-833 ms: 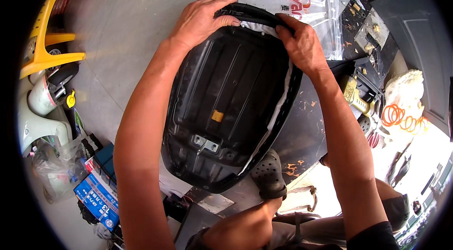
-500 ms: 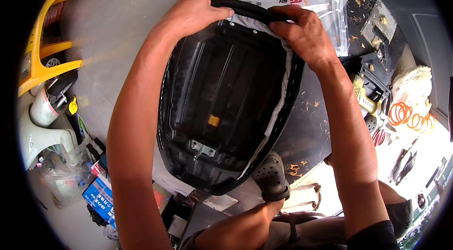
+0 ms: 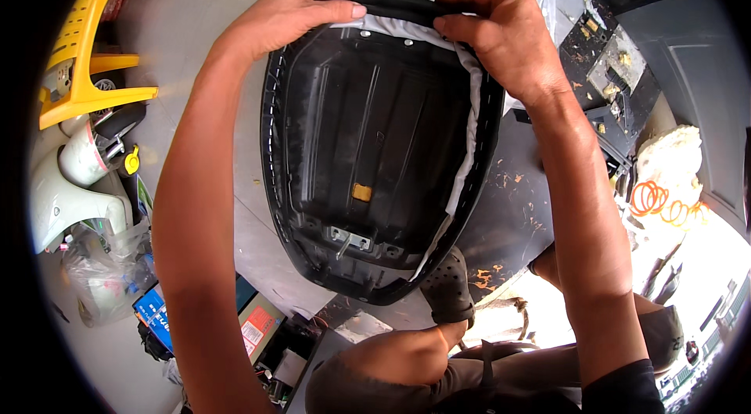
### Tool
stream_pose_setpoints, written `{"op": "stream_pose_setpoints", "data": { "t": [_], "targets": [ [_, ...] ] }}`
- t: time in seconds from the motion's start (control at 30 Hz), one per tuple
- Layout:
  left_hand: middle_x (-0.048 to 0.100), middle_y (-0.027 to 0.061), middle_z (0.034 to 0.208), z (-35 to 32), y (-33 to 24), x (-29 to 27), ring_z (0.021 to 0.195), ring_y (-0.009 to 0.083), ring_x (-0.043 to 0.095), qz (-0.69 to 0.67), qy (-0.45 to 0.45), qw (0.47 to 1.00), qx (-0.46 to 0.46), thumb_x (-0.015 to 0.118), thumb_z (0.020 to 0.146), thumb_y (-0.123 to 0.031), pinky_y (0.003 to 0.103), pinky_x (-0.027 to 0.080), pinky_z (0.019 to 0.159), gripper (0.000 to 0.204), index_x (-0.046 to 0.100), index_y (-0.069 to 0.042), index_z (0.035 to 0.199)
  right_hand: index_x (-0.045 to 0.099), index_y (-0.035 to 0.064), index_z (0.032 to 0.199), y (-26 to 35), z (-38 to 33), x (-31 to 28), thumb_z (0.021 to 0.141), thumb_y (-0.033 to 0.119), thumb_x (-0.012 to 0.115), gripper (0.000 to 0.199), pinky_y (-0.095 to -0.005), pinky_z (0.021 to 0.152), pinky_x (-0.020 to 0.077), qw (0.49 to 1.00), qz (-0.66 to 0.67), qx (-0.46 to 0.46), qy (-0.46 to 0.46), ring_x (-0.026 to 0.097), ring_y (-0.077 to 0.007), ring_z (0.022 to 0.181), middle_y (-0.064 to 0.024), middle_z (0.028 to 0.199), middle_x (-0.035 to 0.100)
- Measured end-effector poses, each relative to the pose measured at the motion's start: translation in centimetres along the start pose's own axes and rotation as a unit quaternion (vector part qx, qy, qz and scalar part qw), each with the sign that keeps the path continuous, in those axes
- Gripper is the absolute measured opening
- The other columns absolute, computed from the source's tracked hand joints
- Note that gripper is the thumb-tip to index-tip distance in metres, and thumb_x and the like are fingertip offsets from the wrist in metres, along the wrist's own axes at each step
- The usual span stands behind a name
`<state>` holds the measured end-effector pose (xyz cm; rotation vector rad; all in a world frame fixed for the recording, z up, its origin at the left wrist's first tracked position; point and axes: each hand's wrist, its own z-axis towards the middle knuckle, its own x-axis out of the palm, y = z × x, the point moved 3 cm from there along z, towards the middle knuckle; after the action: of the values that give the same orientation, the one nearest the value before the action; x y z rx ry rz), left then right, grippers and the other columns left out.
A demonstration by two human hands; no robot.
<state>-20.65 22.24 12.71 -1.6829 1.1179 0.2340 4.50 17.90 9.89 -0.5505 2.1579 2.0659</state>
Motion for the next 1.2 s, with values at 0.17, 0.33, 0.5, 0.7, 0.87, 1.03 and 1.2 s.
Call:
{"op": "stream_pose_setpoints", "data": {
  "t": [0.17,0.33,0.5,0.7,0.87,1.03,1.2],
  "targets": [
    [0.060,0.0114,0.133,-9.9,-11.1,-12.0,0.124,0.0271,0.054,-0.029,-0.176,0.983,0.042,0.076,0.086,-0.032,0.047,0.035,0.109,0.062,0.056,-0.009,0.140,0.075,-0.0007,0.109,17.3,2.5,-5.4,0.081,0.012,0.076,0.030,-0.0306,0.078,0.0562,0.967,0.019,-0.243,0.068,0.071,-0.0213,0.079,-0.0160,0.092,0.075],
    [0.068,0.0065,0.103,-21.5,-18.7,-16.6,0.086,0.0098,0.064,0.134,-0.298,0.944,0.043,0.066,0.095,-0.029,0.020,0.050,0.078,0.064,0.044,-0.009,0.152,0.073,-0.0076,0.104,33.4,4.3,-7.7,0.075,0.012,0.081,0.036,-0.0354,0.077,0.0570,0.864,-0.166,-0.463,0.110,0.072,-0.0268,0.082,-0.0197,0.093,0.075],
    [0.063,0.0148,0.109,-26.2,-7.6,2.7,0.074,0.0142,0.067,-0.190,-0.420,0.882,-0.093,0.065,0.095,-0.016,0.027,0.053,0.051,0.069,0.032,-0.002,0.155,0.072,0.0064,0.110,29.7,0.4,10.2,0.081,0.019,0.077,0.032,-0.0345,0.079,0.0536,0.750,-0.415,-0.503,0.107,0.069,-0.0257,0.088,-0.0088,0.094,0.073],
    [0.055,0.0125,0.106,-23.9,0.8,25.6,0.079,0.0206,0.068,-0.570,-0.486,0.642,-0.165,0.065,0.095,-0.015,0.034,0.061,0.052,0.073,0.023,-0.004,0.154,0.073,0.0082,0.104,9.5,-13.7,13.0,0.083,0.022,0.073,0.025,-0.0435,0.098,0.0440,0.930,-0.241,-0.273,0.058,0.055,-0.0296,0.113,-0.0088,0.108,0.064],
    [0.056,0.0128,0.125,-20.0,-2.1,34.7,0.103,0.0199,0.063,-0.673,-0.413,0.573,-0.222,0.062,0.097,-0.017,0.039,0.058,0.081,0.079,0.004,-0.012,0.151,0.073,0.0046,0.109,-2.0,-22.6,9.4,0.085,0.019,0.071,0.028,-0.0429,0.105,0.0423,0.920,-0.333,-0.169,0.119,0.060,-0.0289,0.109,-0.0094,0.109,0.070],
    [0.054,0.0168,0.123,-19.5,-3.5,35.5,0.104,0.0248,0.064,-0.721,-0.315,0.568,-0.239,0.064,0.093,-0.012,0.042,0.058,0.089,0.083,0.003,-0.012,0.149,0.073,0.0083,0.106,-5.1,-25.5,6.5,0.081,0.019,0.071,0.027,-0.0601,0.112,0.0330,0.910,-0.357,-0.208,0.025,0.056,-0.0299,0.114,-0.0084,0.115,0.063],
    [0.057,0.0177,0.122,-20.6,-2.1,34.6,0.103,0.0268,0.066,-0.617,-0.272,0.689,-0.265,0.070,0.093,-0.016,0.041,0.058,0.088,0.076,0.017,-0.003,0.145,0.072,0.0136,0.112,-6.5,-26.4,6.5,0.077,0.020,0.074,0.036,-0.0652,0.111,0.0307,0.911,-0.350,-0.215,0.042,0.053,-0.0282,0.116,-0.0069,0.115,0.059]
  ]
}}
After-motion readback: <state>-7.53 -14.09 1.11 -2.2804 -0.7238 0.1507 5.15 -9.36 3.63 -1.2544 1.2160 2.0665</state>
